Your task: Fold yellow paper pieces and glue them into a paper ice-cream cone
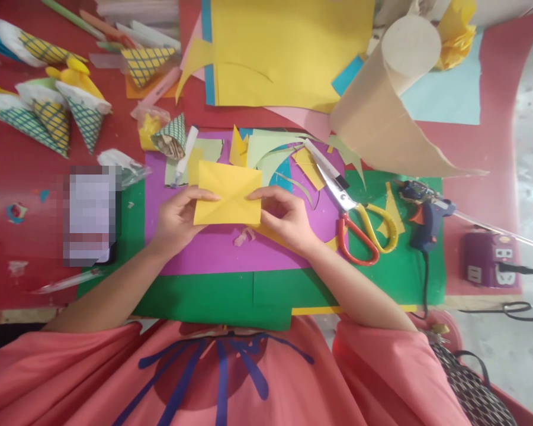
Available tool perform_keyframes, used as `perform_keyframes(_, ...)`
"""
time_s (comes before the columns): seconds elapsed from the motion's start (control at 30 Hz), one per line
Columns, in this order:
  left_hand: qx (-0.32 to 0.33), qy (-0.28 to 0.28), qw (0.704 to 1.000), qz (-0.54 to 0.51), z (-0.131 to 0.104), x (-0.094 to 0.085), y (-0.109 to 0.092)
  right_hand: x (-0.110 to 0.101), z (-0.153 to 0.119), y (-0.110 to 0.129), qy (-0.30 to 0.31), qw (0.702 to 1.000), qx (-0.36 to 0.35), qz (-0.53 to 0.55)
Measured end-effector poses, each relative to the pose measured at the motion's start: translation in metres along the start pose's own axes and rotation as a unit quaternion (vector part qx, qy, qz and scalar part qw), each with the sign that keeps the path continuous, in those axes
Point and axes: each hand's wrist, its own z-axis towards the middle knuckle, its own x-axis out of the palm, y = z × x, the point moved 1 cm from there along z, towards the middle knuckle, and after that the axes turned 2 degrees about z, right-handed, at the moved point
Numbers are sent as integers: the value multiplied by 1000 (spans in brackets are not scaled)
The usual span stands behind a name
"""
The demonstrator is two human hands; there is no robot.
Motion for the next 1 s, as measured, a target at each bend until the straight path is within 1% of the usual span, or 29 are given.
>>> perform_keyframes(0.1,13,-14,1000,4,0,-1,-1,0,-1,0,18,1000,-5,1)
perform_keyframes(0.27,17,-14,998,52,-2,-3,-1,0,1,3,35,999,-16,-19)
perform_keyframes(0.4,1,-13,994,112,-4,-2,-3,2,3,5,37,998,-11,-54)
perform_keyframes(0.53,11,-11,990,137,-3,0,-5,4,4,6,37,998,3,-55)
perform_keyframes(0.63,12,-7,991,133,-3,2,-6,5,4,7,34,997,-2,-68)
perform_keyframes(0.73,-11,-5,992,128,-4,3,-4,5,5,8,24,996,2,-88)
perform_keyframes(0.8,-38,-6,995,97,-4,4,-4,5,4,7,13,995,30,-94)
perform_keyframes(0.87,-61,2,997,43,-4,5,-5,5,3,6,4,994,58,-95)
perform_keyframes(0.93,-70,10,998,1,-4,7,-6,6,2,4,2,993,72,-96)
perform_keyframes(1.0,-68,6,998,-3,-3,7,-6,7,1,2,4,993,74,-96)
